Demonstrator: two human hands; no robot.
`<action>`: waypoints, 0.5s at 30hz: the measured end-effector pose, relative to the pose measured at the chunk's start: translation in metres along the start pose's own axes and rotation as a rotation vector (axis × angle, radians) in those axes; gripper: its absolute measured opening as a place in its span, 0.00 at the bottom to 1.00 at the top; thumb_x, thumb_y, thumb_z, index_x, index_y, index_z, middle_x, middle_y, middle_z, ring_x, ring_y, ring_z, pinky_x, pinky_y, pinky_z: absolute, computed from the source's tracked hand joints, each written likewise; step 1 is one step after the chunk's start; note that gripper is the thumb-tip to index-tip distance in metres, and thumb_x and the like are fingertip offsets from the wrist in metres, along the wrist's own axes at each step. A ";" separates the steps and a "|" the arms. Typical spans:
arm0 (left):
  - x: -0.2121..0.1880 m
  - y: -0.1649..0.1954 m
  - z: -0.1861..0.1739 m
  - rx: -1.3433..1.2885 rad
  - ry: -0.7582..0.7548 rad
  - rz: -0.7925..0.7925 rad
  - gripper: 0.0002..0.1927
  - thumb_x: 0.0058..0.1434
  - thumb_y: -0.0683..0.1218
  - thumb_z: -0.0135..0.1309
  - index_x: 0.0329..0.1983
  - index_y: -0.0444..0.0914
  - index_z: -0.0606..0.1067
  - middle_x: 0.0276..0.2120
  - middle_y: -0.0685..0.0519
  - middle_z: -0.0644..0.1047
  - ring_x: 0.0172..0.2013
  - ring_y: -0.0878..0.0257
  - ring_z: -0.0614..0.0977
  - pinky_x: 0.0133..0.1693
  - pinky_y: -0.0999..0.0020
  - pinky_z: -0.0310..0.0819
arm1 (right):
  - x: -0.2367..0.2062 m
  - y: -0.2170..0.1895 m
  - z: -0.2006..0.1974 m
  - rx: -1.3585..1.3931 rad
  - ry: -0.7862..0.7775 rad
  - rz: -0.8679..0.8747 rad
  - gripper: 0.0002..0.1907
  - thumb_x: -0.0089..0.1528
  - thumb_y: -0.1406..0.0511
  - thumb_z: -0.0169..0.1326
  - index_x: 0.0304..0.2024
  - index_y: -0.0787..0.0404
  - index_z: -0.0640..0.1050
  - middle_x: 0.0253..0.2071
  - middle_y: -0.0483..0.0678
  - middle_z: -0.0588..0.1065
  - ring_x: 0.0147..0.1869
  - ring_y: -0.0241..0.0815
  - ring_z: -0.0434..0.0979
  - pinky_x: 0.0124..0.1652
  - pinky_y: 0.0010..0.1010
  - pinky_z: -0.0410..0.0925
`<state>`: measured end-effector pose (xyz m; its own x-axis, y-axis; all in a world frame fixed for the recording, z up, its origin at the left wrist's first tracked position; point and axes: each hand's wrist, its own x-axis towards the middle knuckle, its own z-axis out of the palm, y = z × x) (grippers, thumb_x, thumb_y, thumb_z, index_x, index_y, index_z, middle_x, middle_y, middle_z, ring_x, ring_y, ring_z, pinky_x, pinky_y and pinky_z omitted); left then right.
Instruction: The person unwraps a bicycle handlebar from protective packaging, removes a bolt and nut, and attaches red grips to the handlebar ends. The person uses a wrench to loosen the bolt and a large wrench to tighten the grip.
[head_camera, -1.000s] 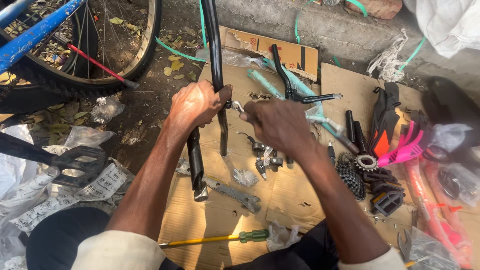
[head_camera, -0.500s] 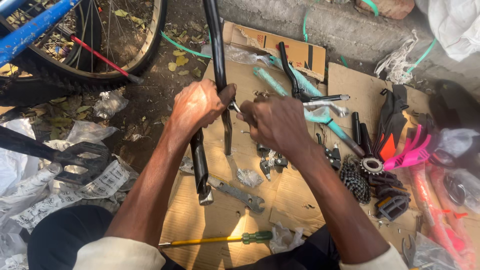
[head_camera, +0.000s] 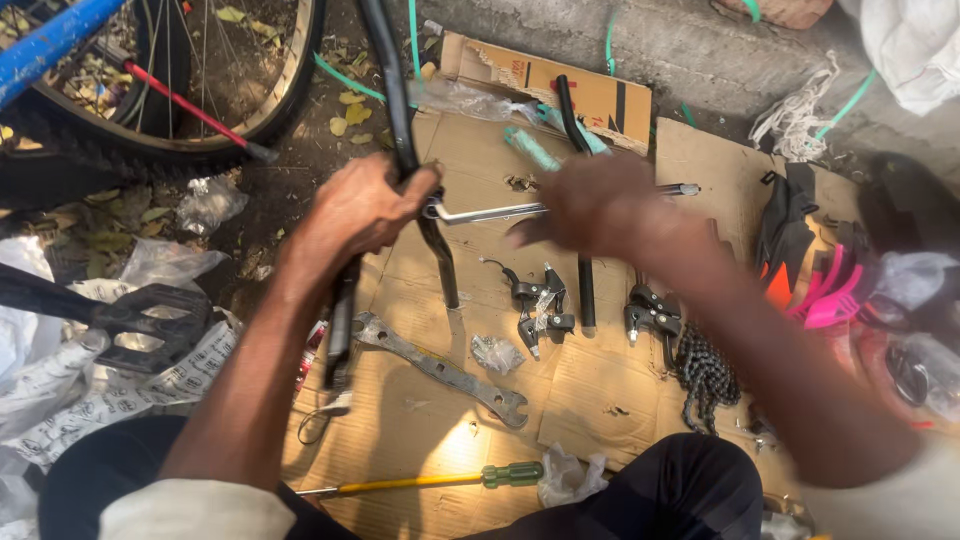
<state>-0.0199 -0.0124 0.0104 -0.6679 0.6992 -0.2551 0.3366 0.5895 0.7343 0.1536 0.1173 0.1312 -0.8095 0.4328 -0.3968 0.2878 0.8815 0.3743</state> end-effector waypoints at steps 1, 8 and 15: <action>-0.001 -0.007 -0.002 -0.058 0.016 -0.032 0.30 0.61 0.68 0.47 0.47 0.39 0.75 0.23 0.49 0.77 0.24 0.56 0.77 0.27 0.52 0.74 | 0.000 0.013 -0.005 -0.002 -0.133 0.058 0.34 0.64 0.38 0.43 0.32 0.59 0.81 0.23 0.46 0.74 0.23 0.37 0.72 0.28 0.35 0.67; 0.002 -0.025 -0.024 -0.018 0.031 0.111 0.39 0.63 0.71 0.46 0.30 0.28 0.78 0.20 0.45 0.71 0.23 0.56 0.72 0.27 0.51 0.65 | 0.013 0.018 -0.001 0.232 -0.020 -0.041 0.23 0.71 0.53 0.42 0.33 0.63 0.77 0.16 0.45 0.67 0.14 0.36 0.62 0.15 0.34 0.60; 0.000 -0.024 -0.030 -0.086 0.001 0.185 0.35 0.58 0.73 0.46 0.33 0.37 0.79 0.19 0.51 0.71 0.22 0.60 0.73 0.24 0.53 0.66 | 0.005 0.009 0.006 0.320 0.025 0.038 0.19 0.68 0.59 0.50 0.27 0.63 0.80 0.14 0.43 0.67 0.14 0.35 0.59 0.15 0.29 0.57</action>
<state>-0.0473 -0.0385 0.0116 -0.6004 0.7921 -0.1100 0.3959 0.4140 0.8197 0.1551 0.1283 0.1278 -0.8064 0.4652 -0.3650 0.4611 0.8812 0.1044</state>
